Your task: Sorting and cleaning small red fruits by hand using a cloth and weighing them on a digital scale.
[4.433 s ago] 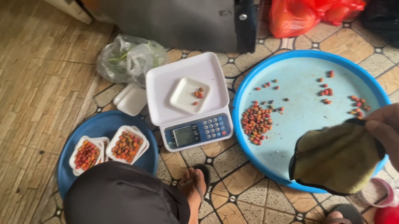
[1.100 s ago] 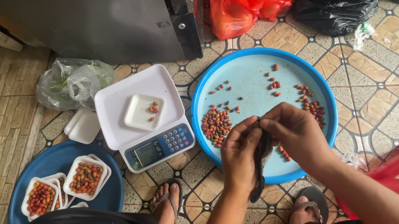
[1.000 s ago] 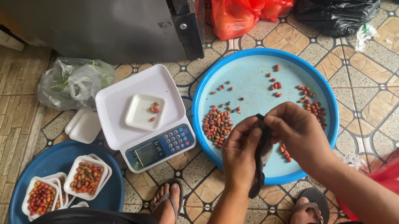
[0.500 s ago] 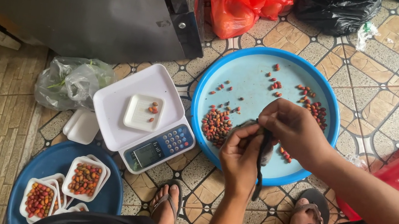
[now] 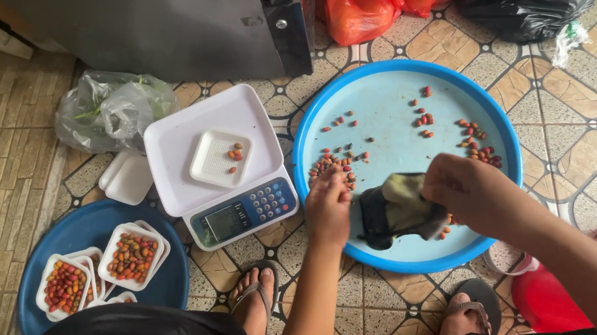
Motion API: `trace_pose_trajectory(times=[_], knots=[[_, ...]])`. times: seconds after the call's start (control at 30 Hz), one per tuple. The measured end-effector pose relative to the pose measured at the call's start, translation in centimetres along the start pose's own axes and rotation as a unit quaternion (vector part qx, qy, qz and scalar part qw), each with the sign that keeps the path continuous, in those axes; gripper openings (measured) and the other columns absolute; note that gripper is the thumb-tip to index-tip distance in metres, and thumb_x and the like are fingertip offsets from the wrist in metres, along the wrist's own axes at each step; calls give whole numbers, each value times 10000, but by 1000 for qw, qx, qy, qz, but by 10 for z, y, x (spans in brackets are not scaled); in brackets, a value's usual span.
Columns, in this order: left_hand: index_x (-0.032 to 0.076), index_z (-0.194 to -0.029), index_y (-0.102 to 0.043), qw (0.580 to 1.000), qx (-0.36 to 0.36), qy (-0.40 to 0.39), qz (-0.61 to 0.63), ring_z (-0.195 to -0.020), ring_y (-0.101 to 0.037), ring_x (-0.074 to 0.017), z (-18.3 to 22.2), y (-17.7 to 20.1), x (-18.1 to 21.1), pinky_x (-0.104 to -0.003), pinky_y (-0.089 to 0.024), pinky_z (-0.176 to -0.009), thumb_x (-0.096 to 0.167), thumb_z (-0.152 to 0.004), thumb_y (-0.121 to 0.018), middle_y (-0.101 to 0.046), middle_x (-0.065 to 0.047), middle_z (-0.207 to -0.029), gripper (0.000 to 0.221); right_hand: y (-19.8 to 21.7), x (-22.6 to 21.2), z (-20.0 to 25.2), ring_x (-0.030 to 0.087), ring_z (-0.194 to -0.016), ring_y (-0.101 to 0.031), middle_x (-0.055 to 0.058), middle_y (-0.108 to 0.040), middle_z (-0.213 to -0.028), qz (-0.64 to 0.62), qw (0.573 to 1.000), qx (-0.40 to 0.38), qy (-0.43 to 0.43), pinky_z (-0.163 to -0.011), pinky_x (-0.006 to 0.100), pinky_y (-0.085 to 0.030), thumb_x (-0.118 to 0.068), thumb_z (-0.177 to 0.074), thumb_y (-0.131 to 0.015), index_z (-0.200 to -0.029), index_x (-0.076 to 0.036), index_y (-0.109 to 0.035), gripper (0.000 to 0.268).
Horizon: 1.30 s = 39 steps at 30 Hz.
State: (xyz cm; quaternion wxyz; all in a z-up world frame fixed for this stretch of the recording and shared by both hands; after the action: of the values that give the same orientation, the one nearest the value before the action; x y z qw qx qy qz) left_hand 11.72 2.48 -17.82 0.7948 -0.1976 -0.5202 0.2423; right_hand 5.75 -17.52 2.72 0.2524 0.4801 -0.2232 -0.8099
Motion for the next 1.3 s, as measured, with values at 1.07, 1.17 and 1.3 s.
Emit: trace_pose_trajectory(times=[1.07,1.17,1.3], knots=[[-50,-1213,-649,995,-64,-1,-79,-982,-760,-257,54,-70,55,-247,-630,-817,-33,-981,-527,-700,-224,-1219,263,26,20,4,342,-992,-696,97,-740,-1011,182,978,100,11,-847,483,-545,-194,-835,-622,-1031,-192,-711,216],[32,-1212,-688,988,-90,-26,-122,-824,-729,-153,69,-80,68,-202,-622,-705,60,-1052,-514,-769,-145,-1059,239,30,22,6,377,-1107,-692,118,-735,-1078,124,984,125,9,-948,539,-565,-265,-825,-698,-1099,-223,-722,278],[86,-1225,-704,972,-93,23,-214,-491,-554,-102,79,-74,47,-166,-515,-499,134,-1019,-560,-664,-81,-747,255,28,10,19,394,-1078,-698,125,-762,-1017,58,990,125,-16,-966,542,-549,-274,-831,-709,-1116,-223,-731,291]])
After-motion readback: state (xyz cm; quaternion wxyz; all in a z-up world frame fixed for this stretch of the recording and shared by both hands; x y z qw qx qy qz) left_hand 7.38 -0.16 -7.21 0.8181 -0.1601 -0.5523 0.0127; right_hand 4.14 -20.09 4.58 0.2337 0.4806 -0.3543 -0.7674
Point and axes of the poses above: each hand's wrist, its own z-axis away from the middle knuckle, its own y-axis out of the back of the hand, x = y × z, the point moved 5 cm from there along -z, towards the middle knuckle
